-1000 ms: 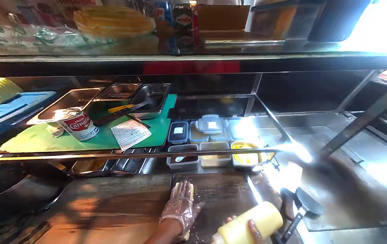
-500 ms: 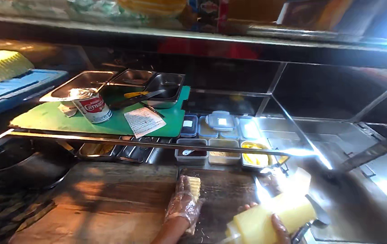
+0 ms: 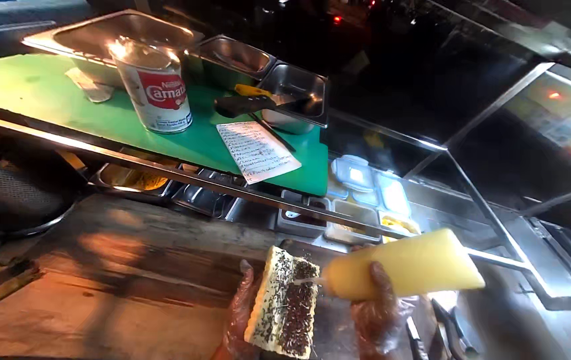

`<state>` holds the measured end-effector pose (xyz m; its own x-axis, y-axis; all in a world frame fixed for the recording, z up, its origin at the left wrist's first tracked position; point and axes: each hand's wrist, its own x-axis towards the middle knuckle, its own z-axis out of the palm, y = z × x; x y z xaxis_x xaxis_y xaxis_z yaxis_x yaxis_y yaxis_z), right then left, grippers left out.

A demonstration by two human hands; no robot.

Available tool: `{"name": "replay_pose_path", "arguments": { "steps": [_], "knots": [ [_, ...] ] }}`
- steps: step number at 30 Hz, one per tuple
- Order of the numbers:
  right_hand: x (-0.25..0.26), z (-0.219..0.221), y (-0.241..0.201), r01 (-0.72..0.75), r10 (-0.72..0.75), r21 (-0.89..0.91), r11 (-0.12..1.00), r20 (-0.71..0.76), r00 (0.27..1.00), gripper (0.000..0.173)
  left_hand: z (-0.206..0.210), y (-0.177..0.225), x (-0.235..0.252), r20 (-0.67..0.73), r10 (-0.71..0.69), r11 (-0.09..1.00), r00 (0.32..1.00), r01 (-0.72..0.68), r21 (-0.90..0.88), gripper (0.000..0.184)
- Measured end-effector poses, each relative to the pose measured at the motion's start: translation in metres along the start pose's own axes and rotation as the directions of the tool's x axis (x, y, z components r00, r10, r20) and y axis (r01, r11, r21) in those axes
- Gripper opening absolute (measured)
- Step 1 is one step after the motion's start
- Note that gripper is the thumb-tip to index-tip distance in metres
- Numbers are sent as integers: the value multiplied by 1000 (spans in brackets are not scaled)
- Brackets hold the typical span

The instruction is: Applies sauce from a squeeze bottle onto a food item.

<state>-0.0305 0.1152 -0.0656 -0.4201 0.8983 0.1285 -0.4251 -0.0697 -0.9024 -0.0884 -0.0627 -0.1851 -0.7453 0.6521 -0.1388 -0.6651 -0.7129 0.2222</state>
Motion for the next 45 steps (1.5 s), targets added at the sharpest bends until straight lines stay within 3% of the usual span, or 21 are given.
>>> {"name": "replay_pose_path", "arguments": {
  "steps": [5, 9, 11, 14, 17, 19, 20, 23, 28, 31, 33, 36, 38, 41, 45],
  "knots": [
    [-37, -5, -29, -162, 157, 3, 987, 217, 963, 45, -12, 7, -5, -135, -12, 1000, 991, 9, -28, 88],
    [-11, 26, -15, -59, 61, -21, 998, 94, 994, 55, -12, 7, -6, -190, -56, 996, 980, 43, -75, 95],
    [-12, 31, -26, -89, 89, -3, 996, 103, 991, 47, -13, 7, -4, -213, -49, 996, 976, 31, -87, 98],
    [-41, 13, -41, -186, 172, 45, 982, 220, 960, 39, -23, 5, -1, -178, -60, 988, 982, 33, -149, 98],
    [-27, 27, -34, -120, 118, 8, 993, 124, 985, 45, -53, -2, 4, -98, -33, 972, 995, 9, -233, 93],
    [-8, 34, -30, -52, 51, 16, 999, 58, 997, 51, -36, 1, 1, -192, -57, 981, 980, 19, -195, 92],
    [-11, 31, -34, -93, 90, 37, 995, 81, 993, 50, -28, 4, 0, -252, -56, 988, 966, 16, -155, 92],
    [-38, 13, -45, -197, 178, 77, 977, 202, 963, 36, -28, 6, -1, -225, -64, 983, 972, 23, -181, 94],
    [-4, 32, -34, -94, 87, 58, 994, 103, 991, 50, -31, 5, 0, -237, -65, 983, 969, 22, -182, 93],
    [-29, 17, -52, -203, 185, 83, 976, 186, 965, 38, -28, 7, -4, -219, -61, 982, 974, 19, -189, 89],
    [-38, 15, -50, -193, 175, 69, 979, 207, 963, 37, -28, 8, -4, -223, -62, 982, 973, 20, -186, 90],
    [-7, 32, -37, -124, 116, 57, 991, 122, 986, 50, -38, 6, -4, -173, -71, 980, 982, 36, -198, 90],
    [-6, 33, -43, -154, 143, 78, 985, 133, 981, 49, -63, 0, -3, -41, -34, 969, 999, 22, -248, 93],
    [-33, 26, -48, -221, 199, 83, 972, 221, 955, 36, -67, -3, -1, -77, -1, 974, 997, -17, -225, 93],
    [-12, 46, -28, -136, 130, 48, 989, 117, 985, 47, -35, 7, -2, -304, -40, 991, 952, -1, -134, 94]
  ]
}}
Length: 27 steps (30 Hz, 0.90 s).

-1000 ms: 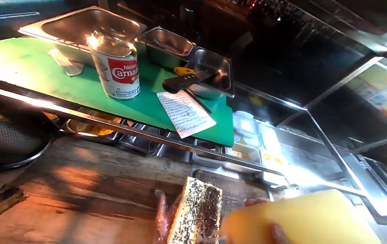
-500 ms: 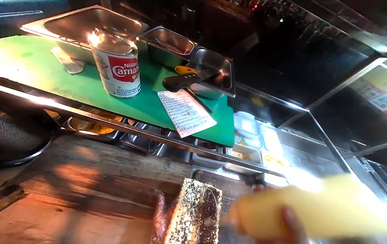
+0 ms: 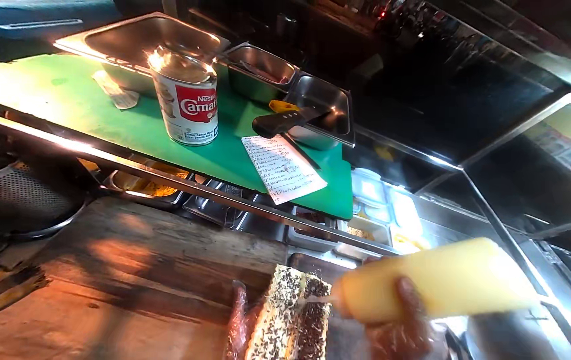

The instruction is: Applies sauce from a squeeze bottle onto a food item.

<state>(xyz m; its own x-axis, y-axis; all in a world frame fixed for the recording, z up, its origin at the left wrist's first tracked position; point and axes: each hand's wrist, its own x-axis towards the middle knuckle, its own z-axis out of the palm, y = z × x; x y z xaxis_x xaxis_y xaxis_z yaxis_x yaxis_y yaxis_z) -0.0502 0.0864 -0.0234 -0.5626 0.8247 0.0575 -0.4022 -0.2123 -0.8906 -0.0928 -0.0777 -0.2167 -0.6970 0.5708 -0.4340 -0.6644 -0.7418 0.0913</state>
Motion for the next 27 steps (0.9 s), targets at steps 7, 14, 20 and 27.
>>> {"name": "replay_pose_path", "arguments": {
  "steps": [7, 14, 20, 27],
  "knots": [
    [-15, -7, -5, -25, 25, 9, 1000, 25, 999, 42, -11, 0, 6, 105, -2, 998, 994, 8, -56, 94],
    [-27, -22, -12, -31, 30, 11, 999, 67, 997, 38, -25, -3, 14, 180, 4, 999, 984, 2, -37, 94],
    [-16, -30, -17, -36, 36, 19, 999, 15, 999, 40, -6, 1, 1, 22, 14, 998, 1000, -15, 53, 90],
    [7, -30, -18, 32, -32, -9, 999, -62, 998, 47, 2, 1, 0, -1, 5, 997, 1000, -5, 71, 93]
  ]
}}
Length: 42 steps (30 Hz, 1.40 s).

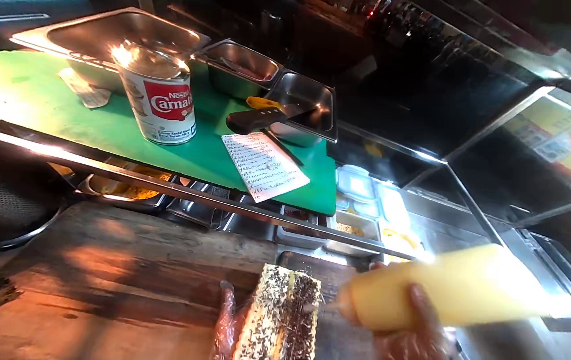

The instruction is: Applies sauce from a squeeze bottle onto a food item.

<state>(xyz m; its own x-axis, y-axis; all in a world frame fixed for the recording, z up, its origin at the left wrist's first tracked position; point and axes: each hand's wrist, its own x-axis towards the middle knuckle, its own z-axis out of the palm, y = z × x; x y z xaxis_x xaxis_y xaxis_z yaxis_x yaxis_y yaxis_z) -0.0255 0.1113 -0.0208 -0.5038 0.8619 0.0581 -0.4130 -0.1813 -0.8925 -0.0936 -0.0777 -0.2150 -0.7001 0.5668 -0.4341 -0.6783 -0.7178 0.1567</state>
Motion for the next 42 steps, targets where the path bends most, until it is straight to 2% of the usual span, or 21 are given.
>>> {"name": "replay_pose_path", "arguments": {
  "steps": [3, 4, 5, 7, 8, 12, 16, 17, 18, 19, 20, 22, 25, 26, 27, 30, 32, 34, 38, 39, 42],
  "knots": [
    [-28, -13, -14, -67, 65, 20, 998, 108, 992, 35, -48, -7, 18, 234, 34, 997, 972, -15, -81, 93],
    [-29, -14, -13, -60, 59, 7, 998, 97, 994, 36, -48, -8, 20, 256, 27, 995, 966, -3, -96, 93],
    [-21, -13, -10, -39, 39, -2, 999, 61, 997, 39, -41, -6, 17, 233, 10, 995, 972, 14, -101, 93],
    [4, -9, -1, 60, -60, -32, 998, -18, 998, 49, -3, 0, 1, 27, -9, 1000, 1000, 9, -19, 91],
    [9, -10, -2, 81, -82, -39, 996, -22, 996, 48, 9, 2, -3, -24, -12, 1000, 1000, 12, -6, 91],
    [-27, -29, -18, -51, 52, -20, 998, 88, 995, 33, -1, 2, 1, 63, -23, 999, 998, 24, -25, 94],
    [7, -24, -8, 41, -40, -67, 997, 6, 999, 52, 9, 0, -1, -70, -30, 999, 997, 29, -22, 90],
    [10, -24, -12, 50, -49, -49, 998, 12, 999, 50, 2, -2, 1, -52, -17, 999, 999, 16, -36, 89],
    [1, -25, -18, 14, -14, -27, 1000, 25, 1000, 45, -14, -5, 6, 35, 5, 998, 999, -4, -57, 88],
    [-11, -27, -23, -13, 14, -15, 1000, 50, 999, 39, -44, -7, 15, 228, 22, 997, 973, -4, -81, 90],
    [-22, -28, -26, -31, 32, -15, 999, 67, 997, 35, -53, -8, 20, 275, 29, 995, 961, -2, -96, 90],
    [-23, -25, -24, -19, 22, -61, 998, 48, 999, 33, -44, -7, 19, 200, 29, 997, 979, -13, -82, 90],
    [9, -25, -19, 75, -75, -70, 995, 0, 997, 46, -27, -7, 12, 125, 23, 998, 992, -16, -56, 90],
    [8, -26, -22, 69, -70, -61, 996, -4, 998, 45, -11, -6, 7, 44, 28, 998, 999, -26, -49, 87],
    [-2, -30, -26, 32, -31, -46, 998, 14, 999, 42, -5, -5, 5, 32, 29, 998, 999, -27, -64, 86],
    [-25, -37, -27, -24, 30, -63, 998, 97, 995, 33, -37, -6, 16, 183, 27, 996, 983, -10, -92, 88],
    [-11, -32, -22, 19, -17, -76, 997, 32, 999, 37, -44, -4, 17, 217, -1, 997, 976, 17, -74, 91],
    [7, -29, -24, 78, -78, -49, 996, 14, 997, 43, -23, -3, 9, 84, -17, 998, 996, 23, -64, 90],
    [-24, -32, -27, -22, 29, -45, 999, 157, 987, 36, -52, -7, 21, 232, 34, 998, 972, -19, -65, 90],
    [-25, -30, -22, -44, 54, -60, 997, 177, 983, 39, -47, -7, 21, 198, 28, 998, 980, -15, -66, 91],
    [-4, -7, -13, -40, 41, -9, 999, 83, 996, 45, -29, -4, 13, 84, 33, 999, 996, -29, -45, 88]
  ]
}}
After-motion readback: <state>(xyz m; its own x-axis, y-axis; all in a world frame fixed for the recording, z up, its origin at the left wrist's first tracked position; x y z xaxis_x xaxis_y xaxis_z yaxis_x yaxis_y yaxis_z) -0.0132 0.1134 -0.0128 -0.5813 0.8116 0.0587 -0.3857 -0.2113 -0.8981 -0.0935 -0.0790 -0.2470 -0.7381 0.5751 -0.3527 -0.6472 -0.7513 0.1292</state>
